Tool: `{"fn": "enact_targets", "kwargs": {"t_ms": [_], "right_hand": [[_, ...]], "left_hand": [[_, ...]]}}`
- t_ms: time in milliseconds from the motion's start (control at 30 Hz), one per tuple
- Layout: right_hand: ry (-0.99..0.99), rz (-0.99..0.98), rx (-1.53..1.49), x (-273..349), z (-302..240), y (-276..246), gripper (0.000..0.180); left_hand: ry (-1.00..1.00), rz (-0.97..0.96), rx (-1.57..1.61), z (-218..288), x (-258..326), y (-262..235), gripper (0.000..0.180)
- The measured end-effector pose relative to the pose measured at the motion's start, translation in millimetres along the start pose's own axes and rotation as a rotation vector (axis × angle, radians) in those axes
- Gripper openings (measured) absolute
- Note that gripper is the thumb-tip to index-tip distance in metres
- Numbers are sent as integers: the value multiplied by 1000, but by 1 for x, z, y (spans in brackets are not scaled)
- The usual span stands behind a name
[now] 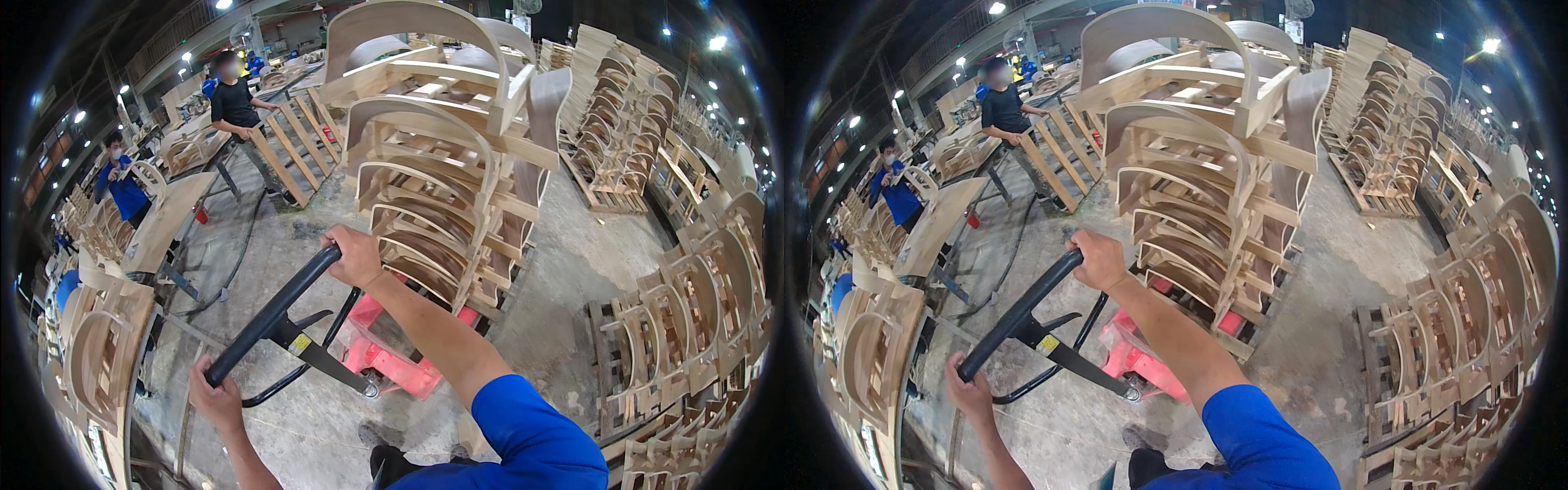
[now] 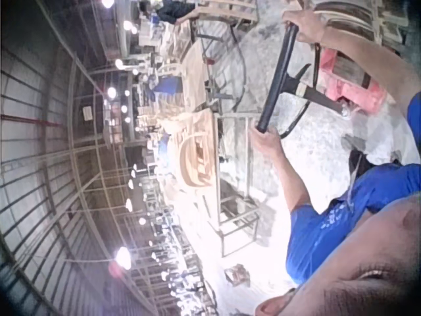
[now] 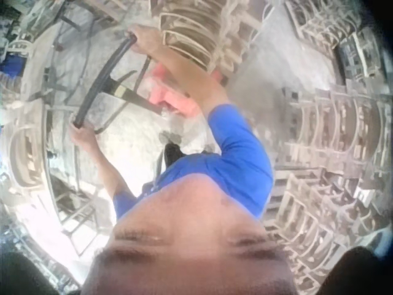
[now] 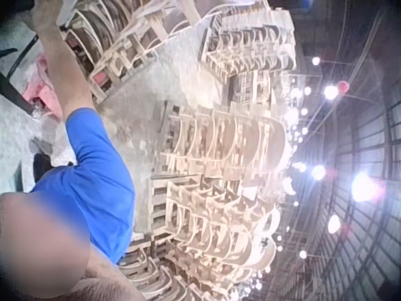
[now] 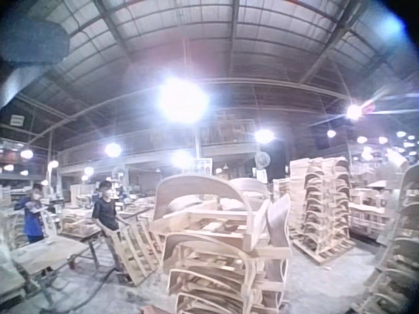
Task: The person uses a manual pallet jack to transport stacks of unfinished wooden chair frames across a factory floor. They then pick up individual chair frames and place them onto a conveyor or workbench for further processing.
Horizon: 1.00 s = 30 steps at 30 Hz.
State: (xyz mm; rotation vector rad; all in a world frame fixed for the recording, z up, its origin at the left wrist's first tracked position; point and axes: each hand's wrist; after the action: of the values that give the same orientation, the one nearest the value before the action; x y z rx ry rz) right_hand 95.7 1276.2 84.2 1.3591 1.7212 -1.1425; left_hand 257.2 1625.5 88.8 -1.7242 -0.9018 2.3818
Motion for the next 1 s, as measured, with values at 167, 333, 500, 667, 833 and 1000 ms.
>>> {"fn": "enact_targets", "kwargs": {"t_ms": [167,333,500,667,833,1000], "right_hand": [[55,-22,-13,-21,13,67,33],[113,-7,62,-49,43,130,33],[159,32,168,-83,81,190,33],[231,79,222,-121,121,248,31],[238,168,246,-156,176,292,33],[241,214,280,-201,231,332,30]], "left_hand": [[-61,62,22,-97,-54,75,27],[-30,53,56,-151,-132,157,28],[55,-14,66,-199,-205,245,34],[-28,-163,51,-238,-280,335,40],[42,-241,106,-260,-346,444,40],[116,-246,182,-276,-426,547,33]]}}
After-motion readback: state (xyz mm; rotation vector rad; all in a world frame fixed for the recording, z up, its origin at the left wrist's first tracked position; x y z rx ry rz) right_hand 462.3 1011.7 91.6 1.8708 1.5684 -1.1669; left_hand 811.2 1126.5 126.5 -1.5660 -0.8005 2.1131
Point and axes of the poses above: each hand's wrist, its own x-axis away from the middle knuckle, its own y-axis out of the palm, z = x × y, and after that the axes turned 4 degrees about -x, right-handed
